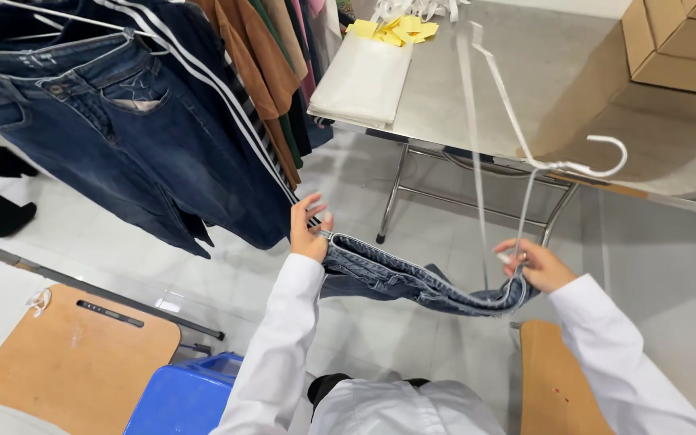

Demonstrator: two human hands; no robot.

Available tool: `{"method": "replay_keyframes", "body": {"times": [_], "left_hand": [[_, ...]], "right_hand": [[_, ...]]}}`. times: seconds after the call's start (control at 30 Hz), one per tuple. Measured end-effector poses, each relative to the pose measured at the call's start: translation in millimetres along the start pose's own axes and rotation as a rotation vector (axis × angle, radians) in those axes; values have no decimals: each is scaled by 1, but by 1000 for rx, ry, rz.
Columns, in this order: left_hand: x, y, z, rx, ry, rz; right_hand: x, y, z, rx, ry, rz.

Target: Unfolding pairs of pants and hanging them on clothes hangers on a rack

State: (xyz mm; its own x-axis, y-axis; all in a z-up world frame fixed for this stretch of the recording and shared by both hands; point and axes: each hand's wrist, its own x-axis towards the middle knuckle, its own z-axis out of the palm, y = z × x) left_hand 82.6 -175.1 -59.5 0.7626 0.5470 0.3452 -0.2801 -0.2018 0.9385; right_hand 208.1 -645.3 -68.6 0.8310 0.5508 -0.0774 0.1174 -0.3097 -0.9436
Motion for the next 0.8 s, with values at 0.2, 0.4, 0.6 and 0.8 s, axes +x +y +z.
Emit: {"method": "replay_keyframes", "body": {"times": [0.2, 0.4, 0.6, 0.8], "left_hand": [[-4, 29, 8, -68, 116, 0], [0, 46, 21, 19, 32, 164], [16, 53, 17, 285, 37, 396], [19, 70, 21, 739, 42, 684]], "right_hand": [[-18, -49, 14, -53, -51, 49], [-26, -52, 16, -400, -145, 125], [-41, -59, 14, -501, -226, 106], [-49, -49, 34, -510, -383, -89]]}}
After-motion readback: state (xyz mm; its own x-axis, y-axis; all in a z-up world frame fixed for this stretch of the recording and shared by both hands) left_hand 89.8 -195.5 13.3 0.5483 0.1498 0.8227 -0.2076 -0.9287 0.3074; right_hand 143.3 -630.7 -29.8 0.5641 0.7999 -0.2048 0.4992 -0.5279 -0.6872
